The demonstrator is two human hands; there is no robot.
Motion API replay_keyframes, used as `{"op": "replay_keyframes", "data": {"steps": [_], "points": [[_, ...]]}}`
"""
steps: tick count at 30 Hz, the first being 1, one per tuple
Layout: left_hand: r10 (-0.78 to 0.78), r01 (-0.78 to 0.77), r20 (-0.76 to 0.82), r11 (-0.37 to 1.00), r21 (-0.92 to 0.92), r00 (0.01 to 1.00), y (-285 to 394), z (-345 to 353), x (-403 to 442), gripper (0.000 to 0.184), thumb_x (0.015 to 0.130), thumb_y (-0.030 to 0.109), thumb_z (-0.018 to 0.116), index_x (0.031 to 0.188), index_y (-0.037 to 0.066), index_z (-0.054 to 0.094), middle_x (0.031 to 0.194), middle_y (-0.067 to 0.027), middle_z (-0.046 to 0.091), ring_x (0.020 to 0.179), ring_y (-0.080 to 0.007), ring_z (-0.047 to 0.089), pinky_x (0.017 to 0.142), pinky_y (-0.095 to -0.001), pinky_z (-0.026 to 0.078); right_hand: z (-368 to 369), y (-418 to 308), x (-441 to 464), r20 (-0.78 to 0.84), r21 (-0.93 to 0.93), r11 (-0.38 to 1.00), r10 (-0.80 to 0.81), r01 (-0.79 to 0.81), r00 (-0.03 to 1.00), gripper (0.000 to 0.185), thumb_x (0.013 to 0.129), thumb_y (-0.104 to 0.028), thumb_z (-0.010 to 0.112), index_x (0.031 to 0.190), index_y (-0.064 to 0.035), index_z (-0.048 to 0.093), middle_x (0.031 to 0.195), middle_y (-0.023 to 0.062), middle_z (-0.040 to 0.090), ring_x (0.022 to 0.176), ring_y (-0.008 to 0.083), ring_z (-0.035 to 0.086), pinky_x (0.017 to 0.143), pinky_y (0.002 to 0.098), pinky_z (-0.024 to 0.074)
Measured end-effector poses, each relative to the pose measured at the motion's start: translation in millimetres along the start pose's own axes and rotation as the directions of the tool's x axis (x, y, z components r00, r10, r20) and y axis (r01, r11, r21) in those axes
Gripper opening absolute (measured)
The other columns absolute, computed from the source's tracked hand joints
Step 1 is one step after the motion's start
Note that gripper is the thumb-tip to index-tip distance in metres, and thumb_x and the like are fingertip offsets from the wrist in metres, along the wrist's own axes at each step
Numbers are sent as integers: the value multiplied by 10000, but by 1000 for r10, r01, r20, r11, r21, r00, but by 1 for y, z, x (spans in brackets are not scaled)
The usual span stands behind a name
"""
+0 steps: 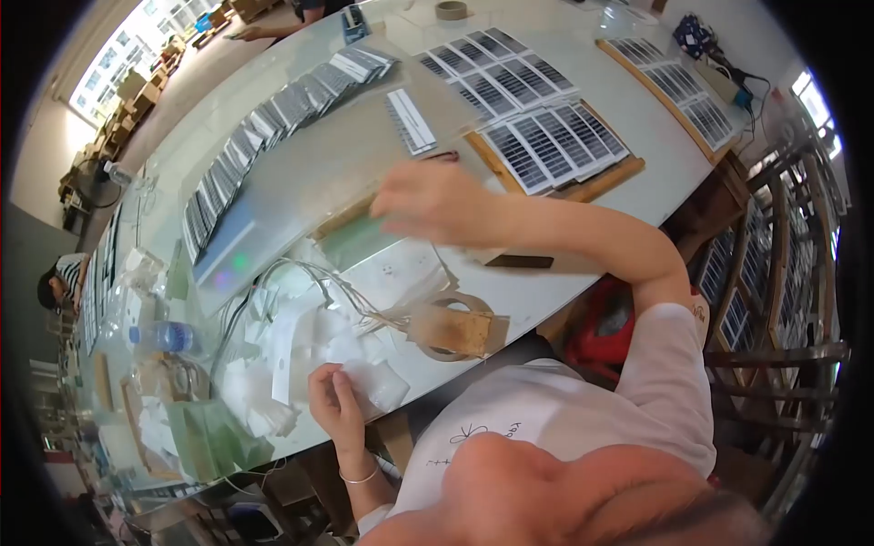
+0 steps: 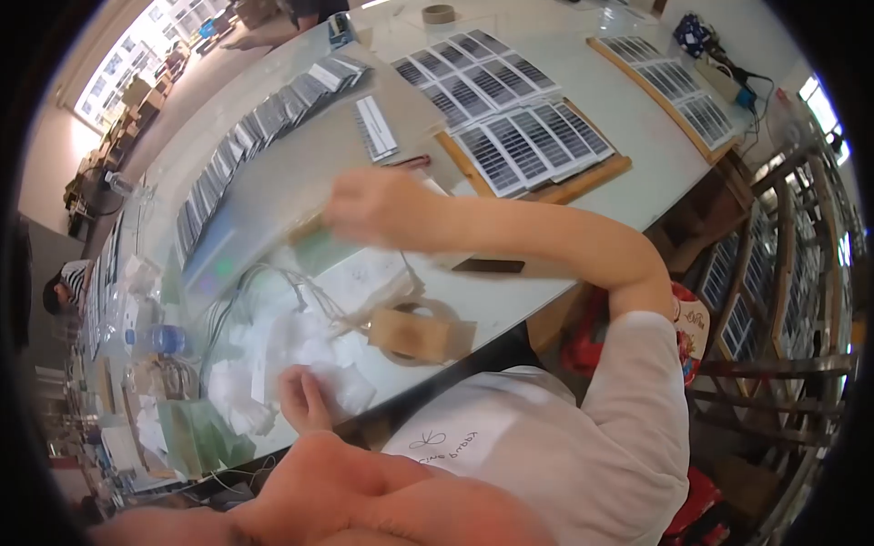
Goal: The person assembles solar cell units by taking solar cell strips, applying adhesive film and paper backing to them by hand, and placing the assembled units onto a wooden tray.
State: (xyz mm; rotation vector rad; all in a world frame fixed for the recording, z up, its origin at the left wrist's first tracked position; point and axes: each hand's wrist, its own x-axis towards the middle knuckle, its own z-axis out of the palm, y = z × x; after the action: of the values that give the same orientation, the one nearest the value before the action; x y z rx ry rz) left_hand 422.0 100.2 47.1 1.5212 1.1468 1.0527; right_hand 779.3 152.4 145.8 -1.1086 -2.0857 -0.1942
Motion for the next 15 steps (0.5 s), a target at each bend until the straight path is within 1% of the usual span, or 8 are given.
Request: {"op": "replay_keyframes", "data": {"steps": [3, 5, 6, 7, 10, 12, 14, 15], "points": [[3, -3, -40, 1000, -12, 999, -7, -1, 0, 72, 1055, 57, 536, 1095, 40, 593, 811, 23, 553, 641, -34, 476, 558, -191, 374, 58, 3, 3, 271, -159, 979, -85, 132, 959, 387, 797, -283, 803, 1063, -88, 599, 1000, 76, 586, 945, 265, 607, 785, 386, 508], [13, -17, -71, 998, -66, 997, -9, 2, -3, 76, 1058, 61, 531, 1098, 40, 593, 809, 21, 553, 631, -37, 475, 552, -193, 373, 79, -2, 9, 293, -360, 896, -157, 261, 943, 341, 806, -272, 761, 1042, -102, 582, 983, 54, 568, 917, 220, 591, 733, 348, 483], [56, -59, -65, 997, -44, 996, -15, 0, -3, 78, 1061, 68, 531, 1104, 40, 590, 814, 14, 556, 633, -40, 480, 549, -193, 371, 92, 3, 9, 188, -455, 829, -267, 325, 945, 255, 845, -227, 684, 1046, -100, 590, 957, 33, 575, 903, 193, 589, 704, 296, 461], [58, -61, -61, 997, -45, 996, -12, 1, -2, 78, 1061, 68, 531, 1104, 40, 590, 814, 14, 556, 633, -40, 480, 549, -193, 371, 95, 5, 12, 188, -459, 828, -265, 323, 946, 255, 845, -227, 684, 1046, -100, 590, 957, 33, 575, 903, 193, 589, 704, 296, 461], [8, -8, -98, 1000, 0, 995, 0, 0, -4, 78, 1063, 73, 530, 1107, 41, 587, 811, 14, 549, 631, -41, 477, 547, -194, 368, 98, 5, 20, 245, -382, 851, -283, 361, 927, 210, 873, -175, 619, 1063, -91, 591, 930, 39, 606, 886, 222, 630, 685, 328, 493], [-9, 5, -77, 999, -46, 997, 3, 1, -4, 79, 1065, 74, 529, 1113, 46, 584, 802, 18, 537, 630, -42, 470, 545, -195, 367, 86, 10, 23, 222, -179, 977, -77, 118, 972, 229, 881, -147, 604, 1099, -82, 586, 928, 64, 646, 867, 271, 676, 698, 384, 538], [-9, 7, -74, 1000, -28, 997, -2, -2, -3, 80, 1067, 78, 529, 1121, 54, 582, 797, 26, 527, 639, -42, 469, 552, -191, 370, 63, 16, 30, 130, -29, 997, -74, 78, 989, 245, 899, -106, 603, 1141, -84, 580, 948, 96, 673, 884, 317, 700, 735, 400, 569], [-8, 7, -79, 1000, -11, 997, 1, 0, -2, 80, 1068, 79, 529, 1123, 55, 582, 796, 28, 528, 643, -41, 471, 556, -190, 372, 51, 16, 33, 117, 60, 998, 14, -21, 993, 292, 907, -58, 597, 1196, -81, 567, 979, 100, 662, 878, 304, 703, 743, 387, 573]]}}
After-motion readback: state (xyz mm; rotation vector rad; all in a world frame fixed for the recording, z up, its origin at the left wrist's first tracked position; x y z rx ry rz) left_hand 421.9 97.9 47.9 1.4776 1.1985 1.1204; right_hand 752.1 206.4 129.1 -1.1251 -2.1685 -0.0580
